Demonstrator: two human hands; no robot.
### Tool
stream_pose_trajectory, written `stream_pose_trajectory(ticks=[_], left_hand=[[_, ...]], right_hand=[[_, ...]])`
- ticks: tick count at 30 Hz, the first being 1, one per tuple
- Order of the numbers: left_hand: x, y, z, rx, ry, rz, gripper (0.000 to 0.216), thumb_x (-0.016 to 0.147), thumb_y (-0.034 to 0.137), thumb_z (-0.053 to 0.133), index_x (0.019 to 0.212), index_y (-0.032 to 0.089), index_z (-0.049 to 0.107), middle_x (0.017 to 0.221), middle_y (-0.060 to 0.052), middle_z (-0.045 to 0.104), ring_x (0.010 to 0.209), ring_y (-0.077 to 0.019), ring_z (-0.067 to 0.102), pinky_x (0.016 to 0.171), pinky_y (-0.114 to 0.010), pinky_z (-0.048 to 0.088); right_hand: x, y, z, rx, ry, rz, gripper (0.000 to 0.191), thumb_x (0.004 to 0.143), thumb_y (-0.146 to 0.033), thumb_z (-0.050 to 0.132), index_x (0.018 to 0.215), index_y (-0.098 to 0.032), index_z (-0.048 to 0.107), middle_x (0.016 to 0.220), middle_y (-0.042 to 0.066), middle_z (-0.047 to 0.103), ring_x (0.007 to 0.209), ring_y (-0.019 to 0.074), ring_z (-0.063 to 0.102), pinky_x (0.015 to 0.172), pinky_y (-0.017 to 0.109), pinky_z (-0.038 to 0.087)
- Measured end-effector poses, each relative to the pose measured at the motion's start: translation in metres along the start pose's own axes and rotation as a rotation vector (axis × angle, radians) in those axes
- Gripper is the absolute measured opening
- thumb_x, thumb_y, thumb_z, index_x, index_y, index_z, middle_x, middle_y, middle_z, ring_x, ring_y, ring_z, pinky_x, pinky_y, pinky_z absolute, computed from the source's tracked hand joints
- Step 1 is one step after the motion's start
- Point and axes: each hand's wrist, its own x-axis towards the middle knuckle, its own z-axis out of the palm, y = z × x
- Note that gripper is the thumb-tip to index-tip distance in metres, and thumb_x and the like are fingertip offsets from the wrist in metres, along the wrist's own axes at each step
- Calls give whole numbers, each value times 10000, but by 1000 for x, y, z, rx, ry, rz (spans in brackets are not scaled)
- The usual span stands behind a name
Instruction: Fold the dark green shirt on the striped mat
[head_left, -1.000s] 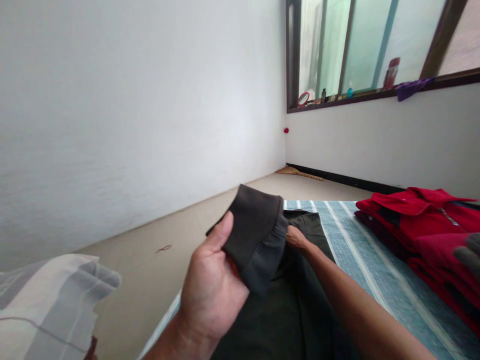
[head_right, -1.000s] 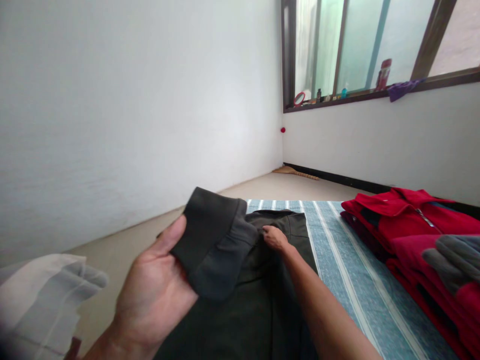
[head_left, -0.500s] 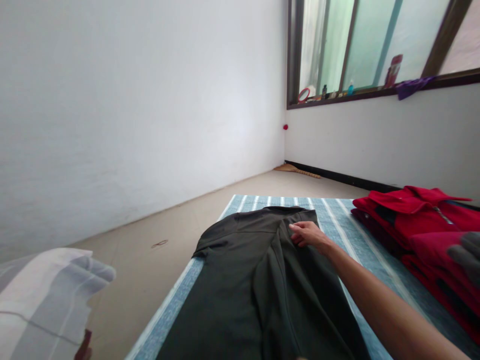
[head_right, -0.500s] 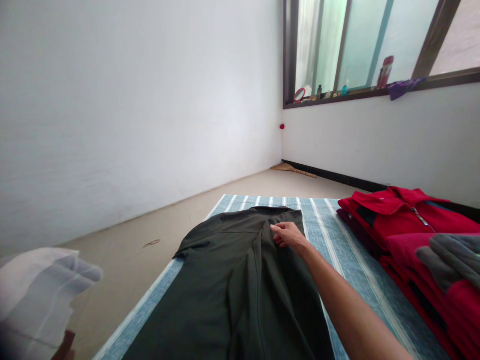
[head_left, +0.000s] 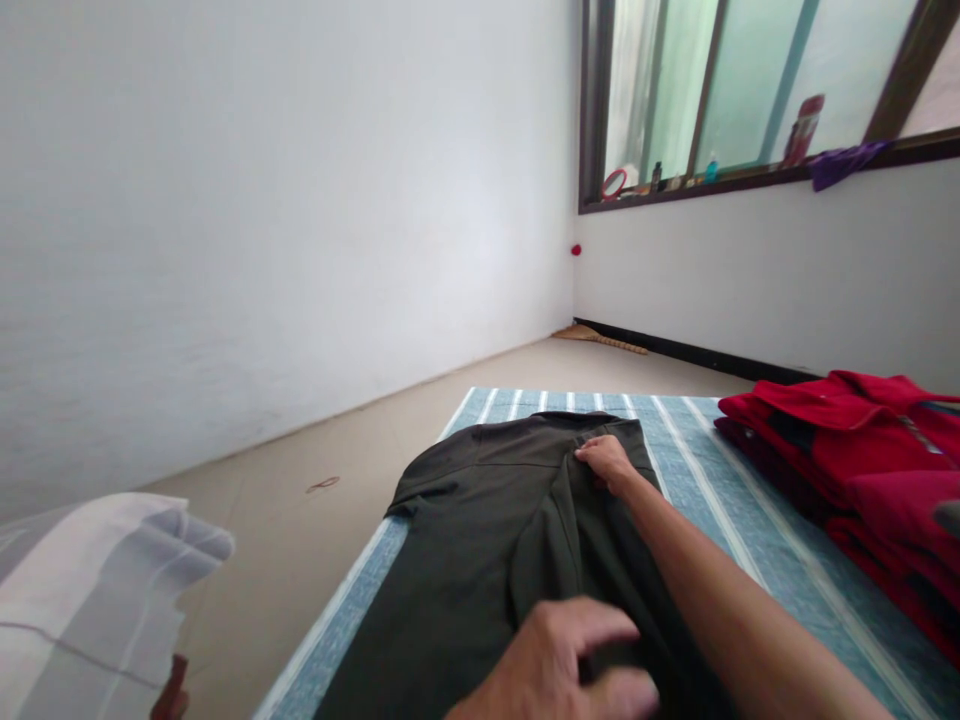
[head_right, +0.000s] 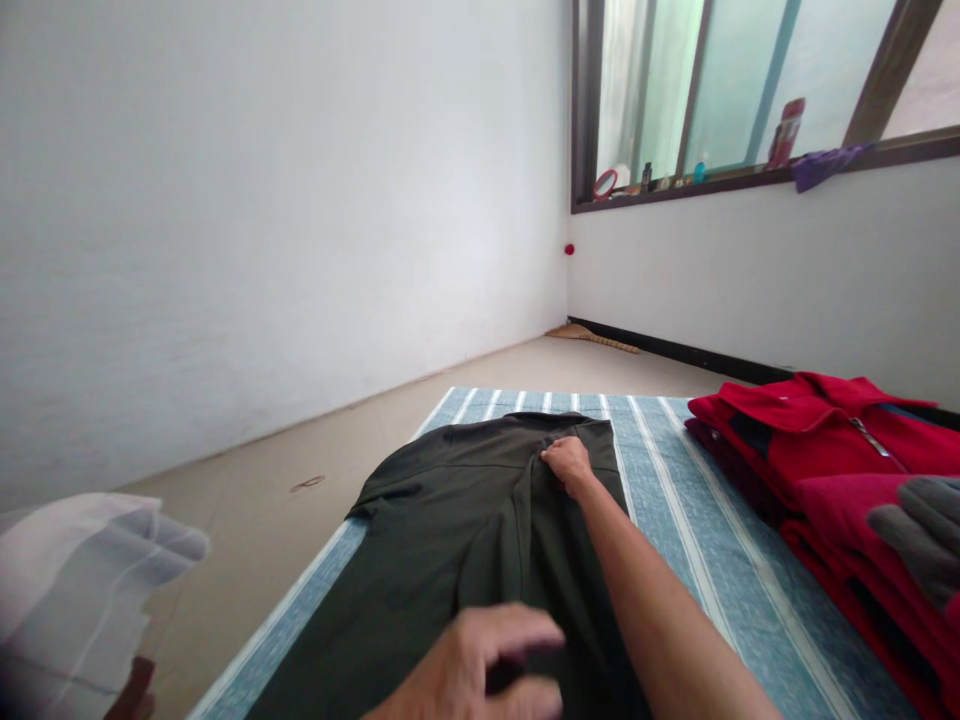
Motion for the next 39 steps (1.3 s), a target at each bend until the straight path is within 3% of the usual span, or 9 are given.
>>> stream_pose_trajectory(ticks=[2,4,5,9,13,19,26,33,39], left_hand=[[19,-19,-13,279,479,-44,298,869,248,474,1127,220,620,1150,-60,638,1099,-224,566,1014,-388,398],[35,-39,-22,515,701,-55,323,869,171,415,1123,164,614,1162,-103,625,1121,-227,545,1028,-399,382],[42,-47,-25,594,725,-69,329,871,149,392,1117,140,611,1164,-117,619,1125,-228,538,1020,-392,389],[51,-67,-26,768,684,-142,344,890,122,346,1131,153,589,1170,-99,616,1104,-227,537,964,-380,421],[49,-68,-29,807,716,-190,356,897,112,341,1182,118,554,1101,-111,634,1029,-221,556,917,-344,429],[55,-58,-44,760,676,-318,206,873,174,455,967,167,638,933,-73,673,888,-198,609,791,-283,437],[55,-56,-54,675,610,-491,238,902,210,387,856,193,620,827,-55,700,815,-185,651,679,-267,407],[54,-59,-55,672,603,-520,250,905,204,358,854,183,601,840,-76,699,817,-198,654,663,-279,401],[53,-61,-53,659,616,-493,211,892,316,426,845,202,597,809,-53,698,802,-204,656,656,-282,399]], right_hand=[[-2,1,-4,18,0,8,244,903,-335,548,1050,-142,574,956,35,607,744,125,599,630,282,525],[-3,2,-8,34,-5,14,248,906,-339,542,1058,-145,572,969,39,607,757,129,600,642,290,527],[-4,2,-11,40,-9,17,250,907,-341,539,1062,-147,572,976,41,606,764,131,600,648,293,527],[-2,2,-16,57,-29,23,242,910,-344,534,1049,-149,574,955,36,608,737,121,596,629,280,524],[8,1,-11,49,-20,18,237,904,-347,544,1015,-141,580,904,23,609,695,110,588,599,264,515],[23,-7,-4,43,18,-23,196,888,-315,573,961,-133,592,878,10,605,683,105,582,580,245,506],[21,-2,-18,171,-11,8,242,903,-321,548,1071,-147,563,957,33,601,729,118,592,611,270,522],[22,4,-18,224,-36,22,267,906,-330,542,1103,-151,554,1007,46,598,785,138,601,659,303,529],[19,0,-17,173,-59,27,247,914,-353,525,1046,-150,573,940,33,608,721,117,592,620,276,520]])
